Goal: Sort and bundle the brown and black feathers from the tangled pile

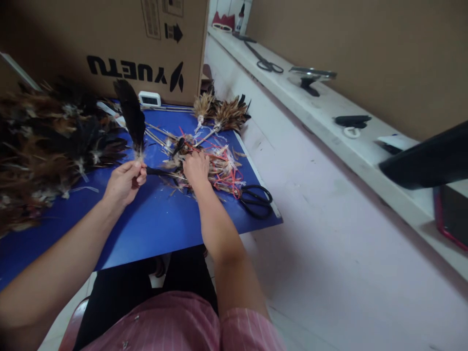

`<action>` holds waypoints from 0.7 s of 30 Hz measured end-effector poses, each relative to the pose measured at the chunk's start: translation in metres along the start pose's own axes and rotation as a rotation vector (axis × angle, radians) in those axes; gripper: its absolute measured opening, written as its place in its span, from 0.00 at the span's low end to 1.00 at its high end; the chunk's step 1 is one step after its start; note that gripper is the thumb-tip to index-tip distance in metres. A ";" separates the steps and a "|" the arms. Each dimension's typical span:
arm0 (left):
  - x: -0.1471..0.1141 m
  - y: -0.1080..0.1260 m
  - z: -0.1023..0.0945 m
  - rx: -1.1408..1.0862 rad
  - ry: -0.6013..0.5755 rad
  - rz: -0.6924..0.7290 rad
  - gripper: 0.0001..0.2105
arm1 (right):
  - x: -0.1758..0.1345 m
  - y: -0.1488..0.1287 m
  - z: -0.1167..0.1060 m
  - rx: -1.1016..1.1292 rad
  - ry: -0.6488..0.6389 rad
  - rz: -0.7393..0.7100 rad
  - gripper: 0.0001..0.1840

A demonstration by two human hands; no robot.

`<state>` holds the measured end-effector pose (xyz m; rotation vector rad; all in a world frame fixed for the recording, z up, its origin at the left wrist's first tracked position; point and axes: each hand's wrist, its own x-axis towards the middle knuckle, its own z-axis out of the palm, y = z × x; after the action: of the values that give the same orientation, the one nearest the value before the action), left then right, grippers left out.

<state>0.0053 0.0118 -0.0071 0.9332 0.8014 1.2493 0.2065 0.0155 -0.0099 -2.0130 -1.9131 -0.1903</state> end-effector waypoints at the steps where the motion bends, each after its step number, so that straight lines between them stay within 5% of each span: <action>1: 0.000 0.000 0.000 0.003 0.000 -0.001 0.04 | 0.001 0.002 0.001 0.027 -0.002 0.015 0.12; 4: 0.001 -0.001 0.000 0.009 0.001 -0.001 0.04 | 0.003 0.009 0.002 0.230 0.034 0.076 0.11; 12: 0.001 -0.003 0.000 0.029 -0.003 -0.013 0.05 | 0.005 0.030 -0.012 1.254 0.213 0.337 0.07; 21: 0.000 -0.003 0.000 0.035 0.003 -0.019 0.04 | -0.002 0.034 -0.037 1.679 0.151 0.406 0.08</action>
<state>0.0069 0.0120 -0.0095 0.9502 0.8345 1.2242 0.2450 -0.0002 0.0178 -0.9925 -0.7770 0.9816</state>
